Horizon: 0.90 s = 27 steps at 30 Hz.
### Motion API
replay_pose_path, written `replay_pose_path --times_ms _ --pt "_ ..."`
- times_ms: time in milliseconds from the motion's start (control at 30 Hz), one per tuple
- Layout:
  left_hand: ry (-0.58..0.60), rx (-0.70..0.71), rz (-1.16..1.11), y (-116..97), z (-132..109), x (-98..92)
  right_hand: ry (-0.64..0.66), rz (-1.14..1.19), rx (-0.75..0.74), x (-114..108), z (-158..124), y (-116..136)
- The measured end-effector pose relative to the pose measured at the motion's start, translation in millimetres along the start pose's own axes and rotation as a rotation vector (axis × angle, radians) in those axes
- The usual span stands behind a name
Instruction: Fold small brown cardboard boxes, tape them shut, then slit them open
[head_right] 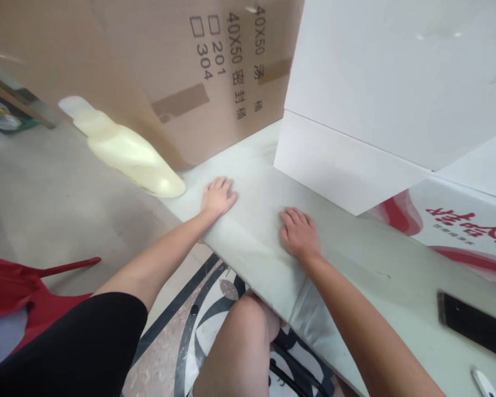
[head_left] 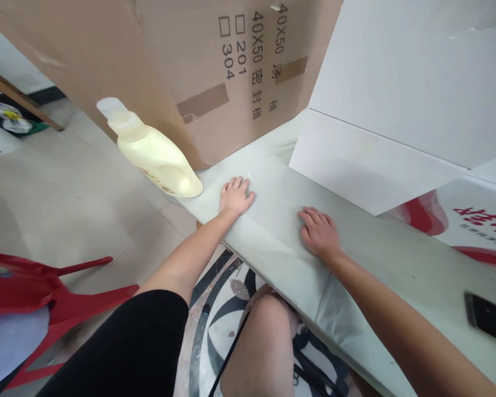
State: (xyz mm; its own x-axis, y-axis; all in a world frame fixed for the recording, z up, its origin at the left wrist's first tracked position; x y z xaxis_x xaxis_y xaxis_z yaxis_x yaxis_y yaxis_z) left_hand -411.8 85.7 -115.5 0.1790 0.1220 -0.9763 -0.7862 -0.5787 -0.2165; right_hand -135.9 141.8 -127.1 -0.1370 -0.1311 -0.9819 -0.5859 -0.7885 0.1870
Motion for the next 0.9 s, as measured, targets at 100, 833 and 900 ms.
replay_pose_path --times_ms 100,833,900 --pt "-0.008 0.003 -0.005 1.0 0.6 1.1 0.005 -0.006 -0.001 1.9 0.4 0.5" --pt "0.004 -0.038 0.099 -2.4 1.0 -19.4 -0.050 0.097 -0.021 -8.8 6.1 6.1" --pt "-0.001 -0.034 0.101 -3.5 2.1 -20.6 -0.060 0.103 -0.022 -11.0 6.3 6.2"
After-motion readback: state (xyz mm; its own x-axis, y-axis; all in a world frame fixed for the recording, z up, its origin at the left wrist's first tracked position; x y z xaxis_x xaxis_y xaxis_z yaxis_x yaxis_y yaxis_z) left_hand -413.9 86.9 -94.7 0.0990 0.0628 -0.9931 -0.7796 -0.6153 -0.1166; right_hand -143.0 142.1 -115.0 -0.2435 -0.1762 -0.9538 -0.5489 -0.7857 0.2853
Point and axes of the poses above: each hand's wrist, its own z-axis towards the middle knuckle, its own x-axis out of the palm, y = z × x, the point moved 6 cm from there along z, towards the middle knuckle, and after that the axes turned 9 degrees about -x, right-handed, at the moved point
